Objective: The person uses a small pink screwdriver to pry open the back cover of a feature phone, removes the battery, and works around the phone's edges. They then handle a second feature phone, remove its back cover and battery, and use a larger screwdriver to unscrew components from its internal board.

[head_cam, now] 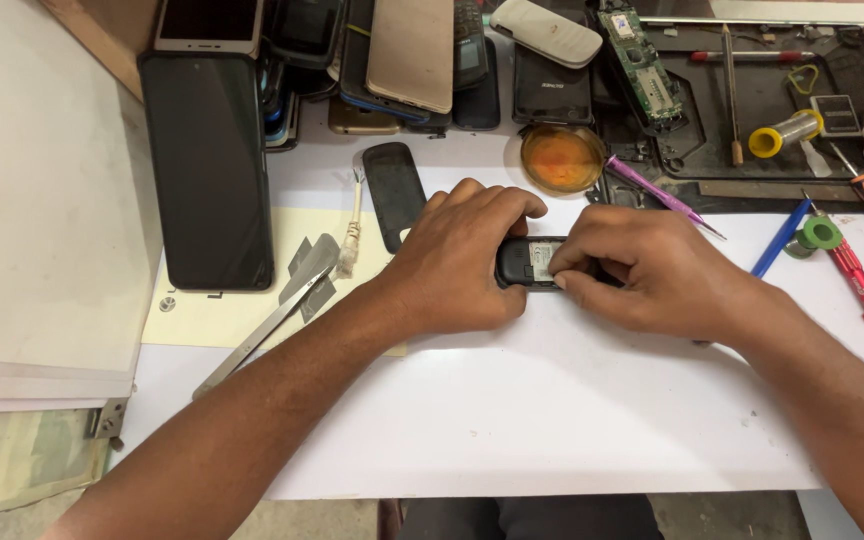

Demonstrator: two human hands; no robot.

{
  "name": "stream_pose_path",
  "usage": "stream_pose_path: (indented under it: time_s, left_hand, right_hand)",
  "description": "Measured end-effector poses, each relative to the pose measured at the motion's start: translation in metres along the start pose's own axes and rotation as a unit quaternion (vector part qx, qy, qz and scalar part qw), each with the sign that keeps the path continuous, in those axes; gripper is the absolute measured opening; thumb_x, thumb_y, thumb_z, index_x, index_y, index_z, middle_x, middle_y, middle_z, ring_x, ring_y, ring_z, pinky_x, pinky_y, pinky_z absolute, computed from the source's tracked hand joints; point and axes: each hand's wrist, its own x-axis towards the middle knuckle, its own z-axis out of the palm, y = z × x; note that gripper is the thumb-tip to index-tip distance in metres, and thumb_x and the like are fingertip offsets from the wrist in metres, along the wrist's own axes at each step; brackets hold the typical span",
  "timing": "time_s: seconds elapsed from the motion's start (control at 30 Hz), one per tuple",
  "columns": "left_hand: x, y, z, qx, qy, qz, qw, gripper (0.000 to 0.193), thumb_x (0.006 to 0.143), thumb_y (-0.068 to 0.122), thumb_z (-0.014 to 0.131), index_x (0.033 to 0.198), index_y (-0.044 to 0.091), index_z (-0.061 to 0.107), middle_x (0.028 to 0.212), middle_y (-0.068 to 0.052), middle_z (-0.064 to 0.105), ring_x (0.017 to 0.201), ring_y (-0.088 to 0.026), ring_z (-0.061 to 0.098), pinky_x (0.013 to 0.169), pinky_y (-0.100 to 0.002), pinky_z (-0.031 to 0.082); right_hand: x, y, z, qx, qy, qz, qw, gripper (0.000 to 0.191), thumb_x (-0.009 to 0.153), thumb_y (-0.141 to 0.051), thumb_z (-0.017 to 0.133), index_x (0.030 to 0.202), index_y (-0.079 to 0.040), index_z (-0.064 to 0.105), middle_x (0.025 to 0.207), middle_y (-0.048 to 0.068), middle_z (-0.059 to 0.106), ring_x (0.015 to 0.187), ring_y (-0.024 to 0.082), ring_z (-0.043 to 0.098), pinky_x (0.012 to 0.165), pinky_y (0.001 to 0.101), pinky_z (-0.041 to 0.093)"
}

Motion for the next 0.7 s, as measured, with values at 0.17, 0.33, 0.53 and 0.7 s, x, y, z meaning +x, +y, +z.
stream_pose_path:
  time_s: [0.17, 0.33, 0.53, 0.7]
  left_hand:
    - [-0.0001, -0.0002, 0.0004, 0.0, -0.002, -0.001, 1.0, 0.065, 0.064, 0.015, 0.076, 0.126, 0.006, 0.057, 0.105, -0.009, 0.066, 0.11, -0.027, 0.056, 0.096, -0.044, 0.041]
    - [-0.0007, 0.0005, 0.0002, -0.002, 0.011, 0.007, 1.0, 0.062, 0.066, 0.016, 0.076, 0.124, 0.006, 0.058, 0.104, -0.008, 0.067, 0.109, -0.028, 0.056, 0.097, -0.043, 0.041]
    - [0.0, 0.0008, -0.0004, 0.002, 0.009, 0.008, 1.0, 0.063, 0.066, 0.017, 0.077, 0.125, 0.006, 0.059, 0.104, -0.008, 0.068, 0.109, -0.027, 0.056, 0.097, -0.043, 0.041]
    - [0.0004, 0.0019, 0.0006, 0.004, 0.008, 0.005, 1.0, 0.063, 0.066, 0.017, 0.078, 0.125, 0.006, 0.059, 0.104, -0.008, 0.068, 0.109, -0.027, 0.056, 0.096, -0.043, 0.041]
  right_hand:
    - [0.0003, 0.0, 0.0017, 0.001, -0.013, 0.02, 1.0, 0.014, 0.081, -0.013, 0.076, 0.092, -0.006, 0.078, 0.082, 0.003, 0.07, 0.063, 0.015, 0.065, 0.053, 0.0312, 0.053]
    - [0.0006, -0.0009, 0.0025, -0.002, 0.006, -0.015, 1.0, 0.012, 0.081, -0.013, 0.076, 0.09, -0.005, 0.076, 0.082, 0.004, 0.069, 0.064, 0.016, 0.065, 0.054, 0.0313, 0.053]
    - [0.001, -0.0017, 0.0023, -0.001, 0.011, -0.021, 1.0, 0.011, 0.082, -0.013, 0.076, 0.088, -0.005, 0.075, 0.081, 0.005, 0.069, 0.062, 0.018, 0.066, 0.053, 0.0325, 0.052]
    - [0.0005, -0.0019, 0.0021, -0.003, 0.005, -0.016, 1.0, 0.011, 0.082, -0.014, 0.076, 0.086, -0.005, 0.074, 0.078, 0.005, 0.069, 0.059, 0.019, 0.064, 0.052, 0.0352, 0.05]
